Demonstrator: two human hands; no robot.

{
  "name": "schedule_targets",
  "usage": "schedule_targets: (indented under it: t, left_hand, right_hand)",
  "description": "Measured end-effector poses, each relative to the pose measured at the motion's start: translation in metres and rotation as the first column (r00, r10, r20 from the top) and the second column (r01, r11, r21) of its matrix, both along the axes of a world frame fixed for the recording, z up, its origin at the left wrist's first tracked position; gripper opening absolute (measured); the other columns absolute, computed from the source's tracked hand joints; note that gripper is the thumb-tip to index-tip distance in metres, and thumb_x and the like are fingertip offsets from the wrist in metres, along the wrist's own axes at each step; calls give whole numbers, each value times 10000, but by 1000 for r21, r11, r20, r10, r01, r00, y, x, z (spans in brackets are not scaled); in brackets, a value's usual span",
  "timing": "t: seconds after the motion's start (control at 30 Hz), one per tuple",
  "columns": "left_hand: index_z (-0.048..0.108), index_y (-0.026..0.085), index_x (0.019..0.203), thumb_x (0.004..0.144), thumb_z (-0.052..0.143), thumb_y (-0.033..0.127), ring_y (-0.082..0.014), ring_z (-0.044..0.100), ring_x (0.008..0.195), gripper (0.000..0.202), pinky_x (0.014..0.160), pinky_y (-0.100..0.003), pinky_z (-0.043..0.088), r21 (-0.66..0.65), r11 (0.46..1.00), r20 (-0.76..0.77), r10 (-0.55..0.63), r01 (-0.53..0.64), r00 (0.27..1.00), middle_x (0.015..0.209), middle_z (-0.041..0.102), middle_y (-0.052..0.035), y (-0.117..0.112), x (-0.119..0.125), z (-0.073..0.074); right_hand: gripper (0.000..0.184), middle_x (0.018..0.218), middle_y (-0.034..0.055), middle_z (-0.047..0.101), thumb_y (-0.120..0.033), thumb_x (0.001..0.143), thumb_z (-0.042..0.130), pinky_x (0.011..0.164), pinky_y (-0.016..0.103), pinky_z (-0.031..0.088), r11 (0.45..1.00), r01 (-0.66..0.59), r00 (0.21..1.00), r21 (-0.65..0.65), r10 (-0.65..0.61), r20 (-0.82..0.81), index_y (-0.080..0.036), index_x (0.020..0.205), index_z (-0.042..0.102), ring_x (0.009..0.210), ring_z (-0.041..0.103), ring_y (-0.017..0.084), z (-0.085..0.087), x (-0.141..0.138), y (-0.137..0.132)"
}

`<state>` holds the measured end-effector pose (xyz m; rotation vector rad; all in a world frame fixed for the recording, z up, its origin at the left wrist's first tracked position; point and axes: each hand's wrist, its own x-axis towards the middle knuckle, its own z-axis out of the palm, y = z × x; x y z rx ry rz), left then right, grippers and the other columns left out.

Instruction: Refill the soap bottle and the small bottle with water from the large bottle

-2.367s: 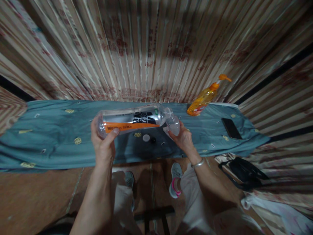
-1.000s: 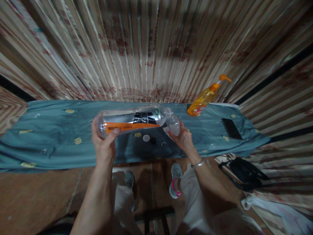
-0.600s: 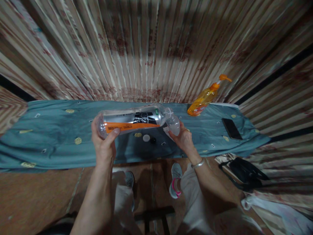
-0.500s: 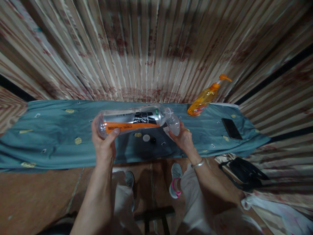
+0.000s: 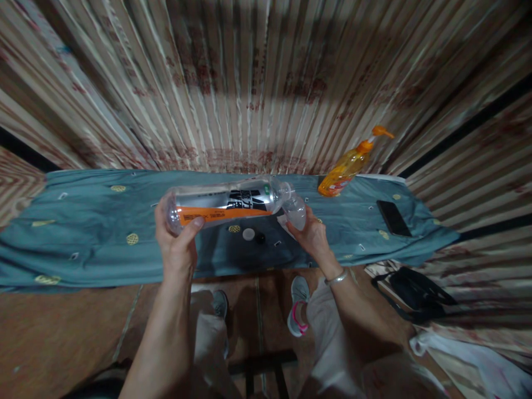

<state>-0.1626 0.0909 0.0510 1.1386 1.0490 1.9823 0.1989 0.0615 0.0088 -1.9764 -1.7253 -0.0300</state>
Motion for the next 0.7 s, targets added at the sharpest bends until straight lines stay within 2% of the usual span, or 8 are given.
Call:
schedule_targets:
  t: [0.13,0.3,0.43,0.53,0.7]
  left_hand:
    - [830,333,1485,699,1206,665,-431,783,1515,932,1423,-667,586,-6,1000,-45,13,-13,999,1565,831,-111,0,-2,1]
    - [826,357,1470,721,1212,636,-392,780,1498,888,1398,-609,605,-12,1000,-45,-17,17,999,1582,820,-82,1,-5,-3]
    - [806,367,1552,678,1221,626,-367,781,1480,1001,1389,-584,607,5,1000,-7,23,-22,1000,1595,820,-63,5,-3,-10]
    - [812,361,1570,682,1224,616,-357,779,1490,1011,1405,-563,597,30,999,12,23,-23,1000,1596,824,-62,7,-3,-14]
    - [793,351,1608,695,1230,624,-399,766,1575,1048,1477,-632,551,32,999,-16,5,-4,1000,1687,811,-91,7,-5,-16]
  right_hand:
    - [803,1197,254,987,-636,1121,816,872,413,714,1000,-3,1000,1,3,-7,-80,1690,714,1042,961,409,-3,1,0]
    - [815,1212,252,988,-643,1119,818,877,414,718,1000,-7,1000,8,7,-13,-83,1701,712,1051,961,407,-4,2,0]
    - [820,1220,248,991,-625,1104,840,895,410,726,1000,-1,1000,9,1,-29,-77,1701,720,1070,963,399,-5,2,0]
    - [816,1243,250,993,-599,1094,853,915,417,734,1000,2,999,12,-2,-42,-79,1708,720,1091,967,401,-5,2,1]
    - [829,1239,258,993,-606,1093,831,897,421,725,1000,10,999,-6,-10,-50,-70,1714,709,1082,967,417,-2,1,0]
